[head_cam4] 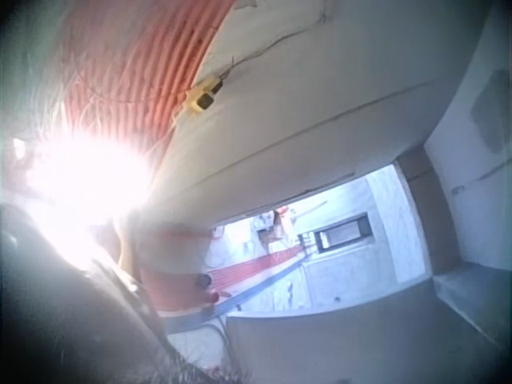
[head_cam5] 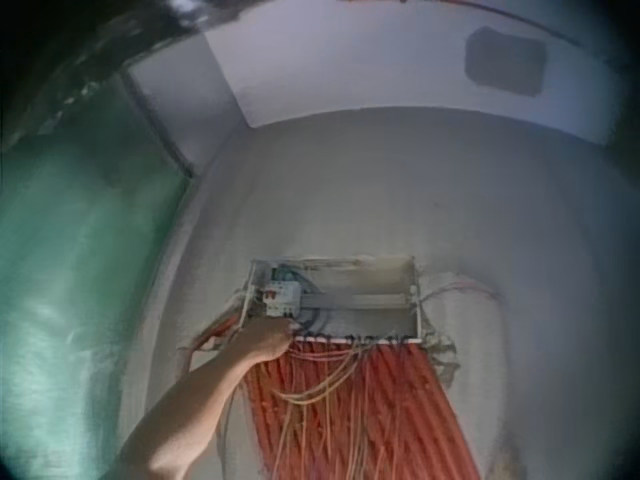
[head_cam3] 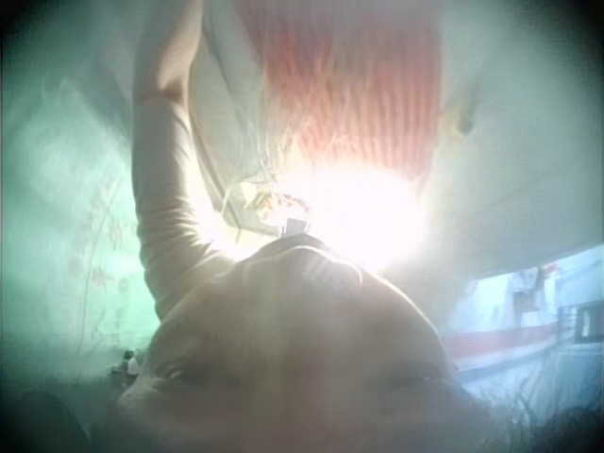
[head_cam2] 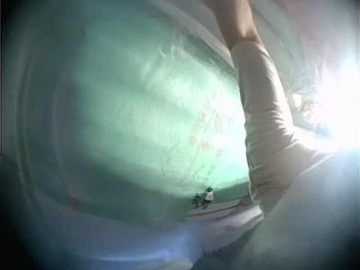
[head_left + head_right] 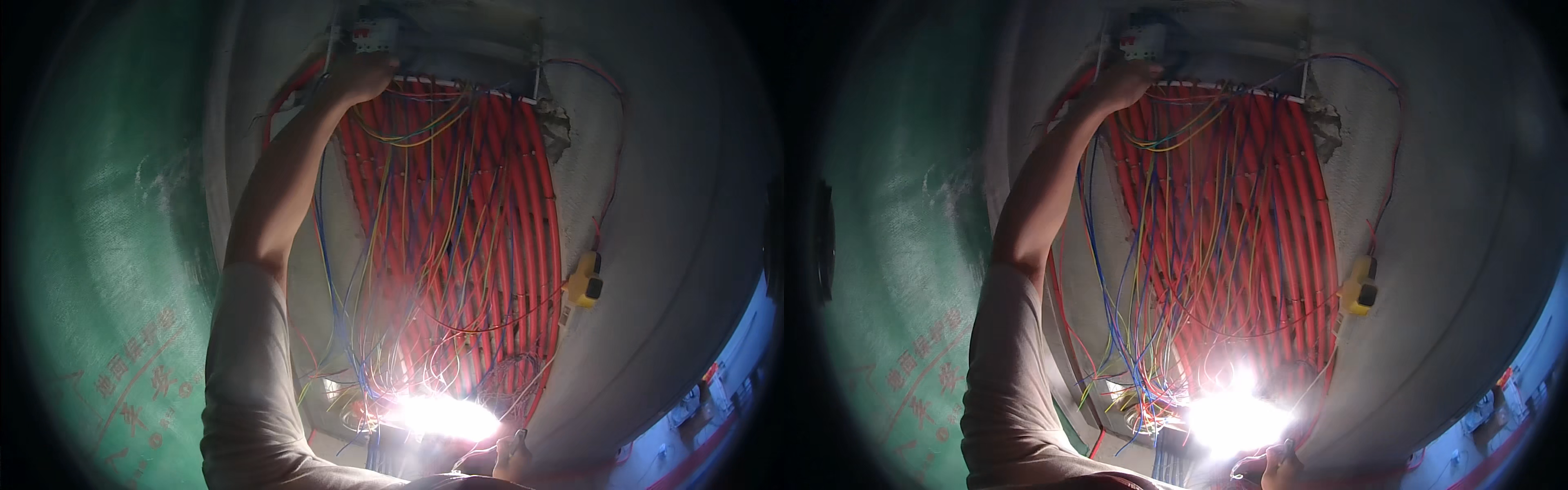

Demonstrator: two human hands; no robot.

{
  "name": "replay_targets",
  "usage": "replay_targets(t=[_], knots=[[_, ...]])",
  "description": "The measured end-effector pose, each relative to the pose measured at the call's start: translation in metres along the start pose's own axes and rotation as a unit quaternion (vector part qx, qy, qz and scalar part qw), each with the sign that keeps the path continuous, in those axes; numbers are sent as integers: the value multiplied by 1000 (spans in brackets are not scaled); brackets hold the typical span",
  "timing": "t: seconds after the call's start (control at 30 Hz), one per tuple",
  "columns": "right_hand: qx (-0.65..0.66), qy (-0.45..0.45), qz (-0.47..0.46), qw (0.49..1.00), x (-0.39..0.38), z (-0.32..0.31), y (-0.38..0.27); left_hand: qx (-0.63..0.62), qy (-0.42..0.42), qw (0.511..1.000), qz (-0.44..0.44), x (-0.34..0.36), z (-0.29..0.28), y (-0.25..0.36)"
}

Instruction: The person organizes and routes red and blue electrical conduits and wires along the floor and walls of a room under construction. They use pliers to strip wire ends and pull wires through conduits, moving between floor-level and overhead work areas.

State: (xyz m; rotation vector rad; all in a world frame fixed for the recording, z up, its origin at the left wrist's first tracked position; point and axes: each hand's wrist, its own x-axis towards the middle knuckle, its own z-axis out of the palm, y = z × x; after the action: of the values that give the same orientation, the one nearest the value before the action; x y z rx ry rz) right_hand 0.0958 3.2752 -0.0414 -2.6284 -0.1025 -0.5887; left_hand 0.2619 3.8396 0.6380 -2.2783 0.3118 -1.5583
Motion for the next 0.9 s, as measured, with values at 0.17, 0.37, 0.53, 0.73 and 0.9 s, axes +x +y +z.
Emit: replay_targets(t=[0.17, 0.37, 0.53, 0.73, 0.9], knots=[[94, 25, 39, 994, -6, -21, -12, 50, -53, 997, -39, 17, 17, 0], [202, 50, 76, 975, -20, -57, -41, 84, 34, 996, 8, 9, 20, 11], [241, 53, 100, 964, -28, -75, -61, 127, -99, 987, -17, 20, 14, 22], [264, 42, 100, 958, -26, -79, -85, 10, -70, 997, -10, 32, 55, -39], [272, 9, 49, 961, -38, -66, -55, -16, -8, 999, 39, 39, 72, -63]])
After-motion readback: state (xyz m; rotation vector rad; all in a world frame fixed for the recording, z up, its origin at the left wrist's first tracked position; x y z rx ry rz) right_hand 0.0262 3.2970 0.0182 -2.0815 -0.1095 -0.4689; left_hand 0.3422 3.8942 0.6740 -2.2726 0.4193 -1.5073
